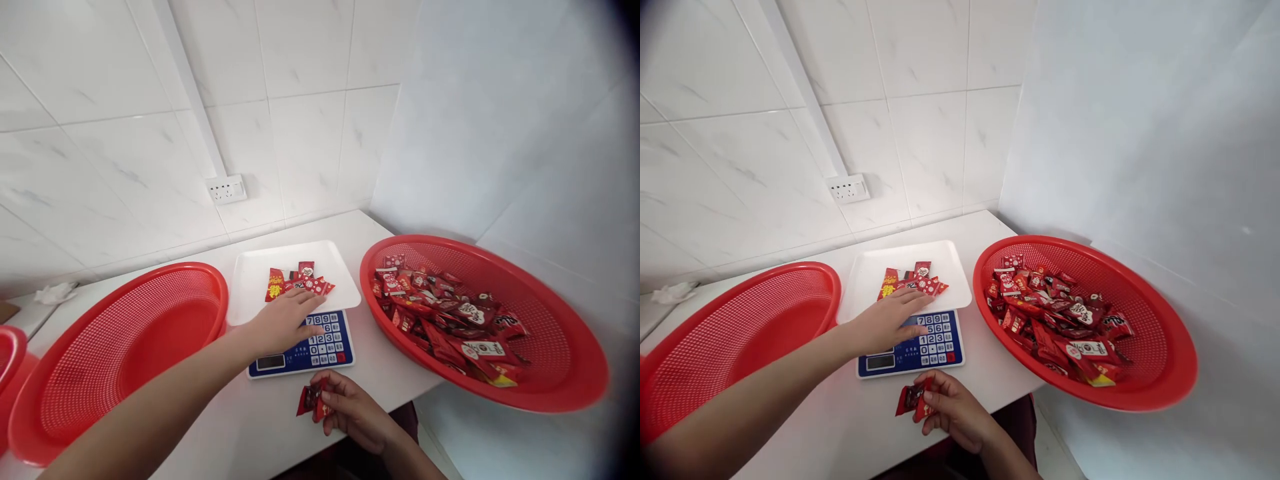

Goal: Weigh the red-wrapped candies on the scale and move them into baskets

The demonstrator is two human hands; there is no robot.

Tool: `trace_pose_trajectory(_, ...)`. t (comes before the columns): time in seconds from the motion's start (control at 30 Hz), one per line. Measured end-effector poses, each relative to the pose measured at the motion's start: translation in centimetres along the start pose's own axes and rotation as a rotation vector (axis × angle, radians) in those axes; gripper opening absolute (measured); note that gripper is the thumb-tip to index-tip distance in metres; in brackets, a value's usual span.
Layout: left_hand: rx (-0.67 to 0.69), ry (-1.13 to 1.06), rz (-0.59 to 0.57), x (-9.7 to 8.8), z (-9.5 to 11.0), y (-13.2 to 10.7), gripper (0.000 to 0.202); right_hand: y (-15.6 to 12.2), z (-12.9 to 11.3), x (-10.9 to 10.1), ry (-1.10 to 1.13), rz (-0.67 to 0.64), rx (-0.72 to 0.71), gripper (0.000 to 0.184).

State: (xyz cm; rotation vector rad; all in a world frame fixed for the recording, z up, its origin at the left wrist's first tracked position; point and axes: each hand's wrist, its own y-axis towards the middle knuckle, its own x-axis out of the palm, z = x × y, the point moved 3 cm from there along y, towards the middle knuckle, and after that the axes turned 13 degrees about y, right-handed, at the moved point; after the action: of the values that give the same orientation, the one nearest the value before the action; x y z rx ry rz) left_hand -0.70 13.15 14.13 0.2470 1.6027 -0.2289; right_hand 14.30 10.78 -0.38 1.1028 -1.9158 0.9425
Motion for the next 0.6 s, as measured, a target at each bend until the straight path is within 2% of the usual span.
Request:
trace_pose_trajectory(0.1, -0.023, 0.063, -0.078, 0.6, -1.6, 1.4, 0.051, -0.1, 0.0, 0.0, 0.012, 0.011, -0.017, 0.032)
trace_pose_trajectory(0.2, -0.037, 0.065, -0.102, 0.4, -2.8, 1.8, 0.048, -0.3, -0.1, 0.0, 0.030, 0.018, -0.041, 0.032)
trace_pose_trajectory(0.4, -0.119, -0.011, 0.000, -0.2, -5.3, 2.5, 0.044, -0.1, -0.1, 0.0, 0.051, -0.006, -0.017, 0.030)
trace_pose_trajectory(0.53, -0.141, -0.002, -0.093, 0.5, -5.7, 3.3, 0.058, 0.0, -0.1, 0.0, 0.048, -0.016, -0.008, 0.031)
trace_pose_trajectory(0.6, -0.099, -0.022, -0.098, 0.4, -5.4, 3.4, 0.051, 0.0, -0.1, 0.0, 0.042, -0.024, -0.010, 0.031)
